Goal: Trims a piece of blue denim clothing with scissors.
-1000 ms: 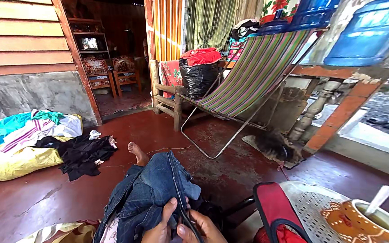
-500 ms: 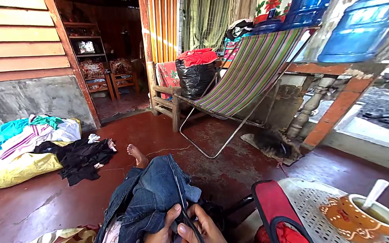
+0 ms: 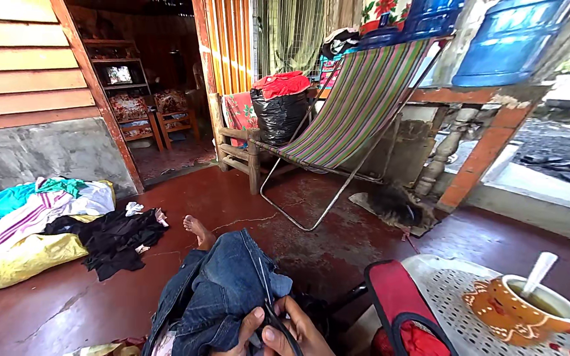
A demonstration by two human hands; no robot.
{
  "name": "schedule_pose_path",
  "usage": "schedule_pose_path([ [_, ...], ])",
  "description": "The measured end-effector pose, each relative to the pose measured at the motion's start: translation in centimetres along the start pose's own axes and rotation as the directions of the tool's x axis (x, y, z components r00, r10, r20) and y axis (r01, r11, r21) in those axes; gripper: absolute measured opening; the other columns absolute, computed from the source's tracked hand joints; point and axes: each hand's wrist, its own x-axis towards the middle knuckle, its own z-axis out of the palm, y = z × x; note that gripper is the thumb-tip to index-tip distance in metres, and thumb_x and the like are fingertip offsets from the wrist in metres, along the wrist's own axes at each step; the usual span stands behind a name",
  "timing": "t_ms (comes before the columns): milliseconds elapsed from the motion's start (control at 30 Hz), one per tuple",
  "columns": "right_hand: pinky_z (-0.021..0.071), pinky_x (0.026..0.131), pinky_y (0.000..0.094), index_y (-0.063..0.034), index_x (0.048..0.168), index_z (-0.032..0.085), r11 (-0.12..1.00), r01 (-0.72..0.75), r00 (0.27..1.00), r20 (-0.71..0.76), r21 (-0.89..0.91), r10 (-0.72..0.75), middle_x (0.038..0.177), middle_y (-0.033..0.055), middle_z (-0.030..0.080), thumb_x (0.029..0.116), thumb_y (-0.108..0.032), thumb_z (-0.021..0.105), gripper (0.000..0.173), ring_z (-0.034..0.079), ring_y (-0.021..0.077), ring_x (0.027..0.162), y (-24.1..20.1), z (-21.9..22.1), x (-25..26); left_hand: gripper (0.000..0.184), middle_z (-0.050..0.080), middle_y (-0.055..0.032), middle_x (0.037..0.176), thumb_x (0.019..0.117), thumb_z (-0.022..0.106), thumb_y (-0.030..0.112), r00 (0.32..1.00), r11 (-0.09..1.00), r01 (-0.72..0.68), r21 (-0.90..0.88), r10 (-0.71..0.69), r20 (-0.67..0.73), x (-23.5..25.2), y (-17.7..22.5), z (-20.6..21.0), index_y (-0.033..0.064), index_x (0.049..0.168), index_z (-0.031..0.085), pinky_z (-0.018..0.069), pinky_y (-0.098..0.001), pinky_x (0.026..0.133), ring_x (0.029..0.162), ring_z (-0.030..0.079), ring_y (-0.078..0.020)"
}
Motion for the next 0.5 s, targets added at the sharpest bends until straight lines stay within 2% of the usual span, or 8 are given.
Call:
schedule_pose_path([
  [133, 0.0586, 0.058, 0.0352, -0.0051, 0.122, 0.043, 0.983, 0.086, 0.996, 0.022, -0.163, -0.084, 0.081, 0.0074, 0.067, 0.0872, -0.036, 0.082, 0.061, 0.068, 0.0198, 0.068, 0.43, -0.93, 0.6, 0.025, 0.073, -0.013, 0.111, 0.0944, 0.072, 0.013, 0.999, 0.999, -0.049, 0.007, 0.049, -0.008, 0.07, -0.45, -0.34, -0.0008, 0.116, 0.069, 0.0545, -0.0435, 0.1, 0.109, 0.069, -0.0221],
  [267, 0.0593, 0.061, 0.0355, -0.0053, 0.122, 0.044, 0.978, 0.093, 0.996, 0.029, -0.186, -0.089, 0.081, 0.007, 0.067, 0.0871, -0.037, 0.082, 0.061, 0.068, 0.0192, 0.068, 0.72, -1.2, 0.75, 0.028, 0.073, -0.0144, 0.111, 0.0935, 0.074, 0.012, 0.999, 0.999, -0.038, 0.023, 0.039, -0.024, 0.05, -0.72, -0.54, -0.0021, 0.117, 0.069, 0.0543, -0.0439, 0.101, 0.109, 0.068, -0.023],
  [367, 0.0565, 0.053, 0.0327, -0.0055, 0.117, 0.047, 0.98, 0.077, 0.996, -0.021, -0.182, -0.082, 0.074, 0.0065, 0.066, 0.0853, -0.036, 0.084, 0.057, 0.065, 0.0177, 0.06, 0.92, -1.1, 0.75, 0.028, 0.072, -0.0162, 0.113, 0.0941, 0.072, 0.011, 0.999, 0.998, -0.039, 0.047, 0.04, -0.029, 0.08, -0.51, -0.53, -0.0038, 0.118, 0.068, 0.054, -0.0441, 0.102, 0.111, 0.068, -0.0245],
  [500, 0.0552, 0.047, 0.0319, -0.0051, 0.113, 0.047, 0.982, 0.1, 0.994, -0.028, -0.16, -0.106, 0.071, 0.0068, 0.066, 0.0893, -0.029, 0.081, 0.048, 0.065, 0.0177, 0.055, 1.06, -0.99, 0.57, 0.025, 0.073, -0.0157, 0.112, 0.0947, 0.071, 0.01, 0.998, 0.997, -0.036, 0.074, 0.039, -0.039, 0.19, -0.32, -0.43, -0.0037, 0.116, 0.069, 0.0541, -0.0437, 0.102, 0.11, 0.069, -0.0244],
])
